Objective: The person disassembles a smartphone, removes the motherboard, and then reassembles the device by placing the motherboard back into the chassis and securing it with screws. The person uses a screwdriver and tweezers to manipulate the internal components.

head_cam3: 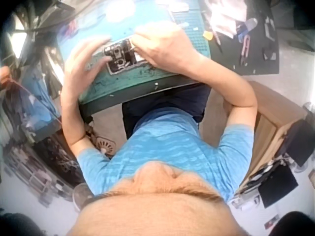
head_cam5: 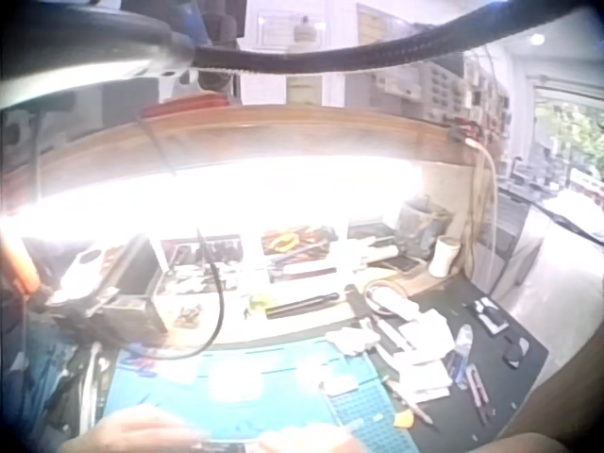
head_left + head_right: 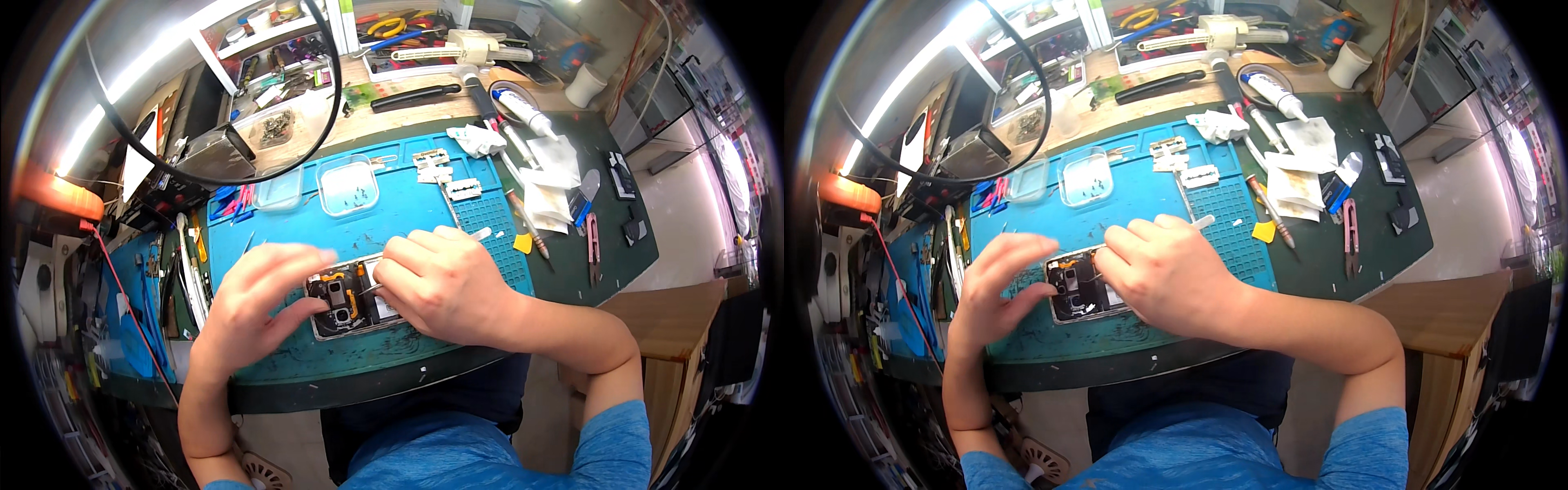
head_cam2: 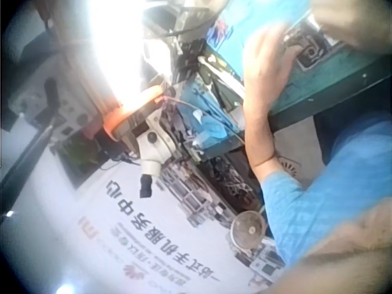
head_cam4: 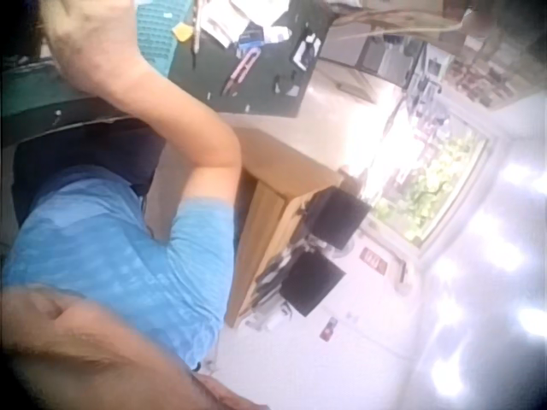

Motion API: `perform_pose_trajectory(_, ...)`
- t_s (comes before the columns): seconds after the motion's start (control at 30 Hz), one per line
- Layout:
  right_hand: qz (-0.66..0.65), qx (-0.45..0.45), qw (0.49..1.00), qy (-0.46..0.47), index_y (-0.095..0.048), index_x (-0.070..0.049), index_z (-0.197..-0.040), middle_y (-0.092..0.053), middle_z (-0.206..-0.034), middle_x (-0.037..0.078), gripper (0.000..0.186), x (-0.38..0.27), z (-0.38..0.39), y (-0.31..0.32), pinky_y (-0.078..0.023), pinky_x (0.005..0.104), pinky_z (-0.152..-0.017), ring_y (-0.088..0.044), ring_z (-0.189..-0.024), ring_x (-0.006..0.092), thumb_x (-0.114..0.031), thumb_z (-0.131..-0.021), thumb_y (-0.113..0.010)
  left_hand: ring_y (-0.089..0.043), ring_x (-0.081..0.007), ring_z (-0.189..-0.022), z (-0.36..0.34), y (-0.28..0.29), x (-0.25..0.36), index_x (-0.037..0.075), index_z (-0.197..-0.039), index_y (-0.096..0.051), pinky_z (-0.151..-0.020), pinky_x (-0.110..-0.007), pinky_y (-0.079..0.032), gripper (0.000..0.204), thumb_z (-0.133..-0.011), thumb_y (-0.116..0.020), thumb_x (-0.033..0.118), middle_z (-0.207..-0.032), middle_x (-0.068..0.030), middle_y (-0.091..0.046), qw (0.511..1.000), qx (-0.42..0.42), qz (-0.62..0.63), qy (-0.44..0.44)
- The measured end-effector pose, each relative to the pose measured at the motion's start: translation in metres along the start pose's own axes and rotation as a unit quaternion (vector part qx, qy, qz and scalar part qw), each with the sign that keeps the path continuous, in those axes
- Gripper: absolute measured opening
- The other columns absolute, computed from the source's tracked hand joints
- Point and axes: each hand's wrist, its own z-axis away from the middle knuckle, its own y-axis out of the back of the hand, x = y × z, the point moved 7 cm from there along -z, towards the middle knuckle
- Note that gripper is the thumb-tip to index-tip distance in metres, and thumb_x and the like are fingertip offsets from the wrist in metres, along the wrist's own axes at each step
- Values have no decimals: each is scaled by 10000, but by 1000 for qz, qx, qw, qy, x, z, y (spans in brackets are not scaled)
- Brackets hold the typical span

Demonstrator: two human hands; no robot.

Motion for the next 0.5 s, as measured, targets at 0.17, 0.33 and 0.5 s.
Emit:
perform_pose_trajectory(0.17,-19,-31,999,-2,-606,-98,-853,-561,-831,45,179,2,-3,-2,-469,388,-658,-630,-764,227,-185,-843,-762,-629,-352,-1151,14,-3,-13,8,-1368,-643,-1020,-444,-509,761,-731,-944,297,-1271,-168,-640,990,-103,-9,94)
perform_pose_trajectory(0.33,-47,-49,998,-2,-598,-93,-860,-566,-837,51,226,5,-6,-2,-465,399,-658,-620,-757,246,-205,-853,-794,-577,-361,-1193,20,-6,-13,25,-1372,-637,-1049,-443,-471,800,-697,-955,313,-1267,-153,-597,988,-129,-11,90)
perform_pose_trajectory(0.5,-49,-60,997,1,-648,-104,-879,-632,-869,30,199,6,-8,-2,-465,387,-647,-638,-748,237,-161,-811,-826,-584,-356,-1178,22,-7,-13,28,-1358,-640,-1051,-448,-465,765,-709,-955,281,-1266,-150,-600,990,-111,-3,91)
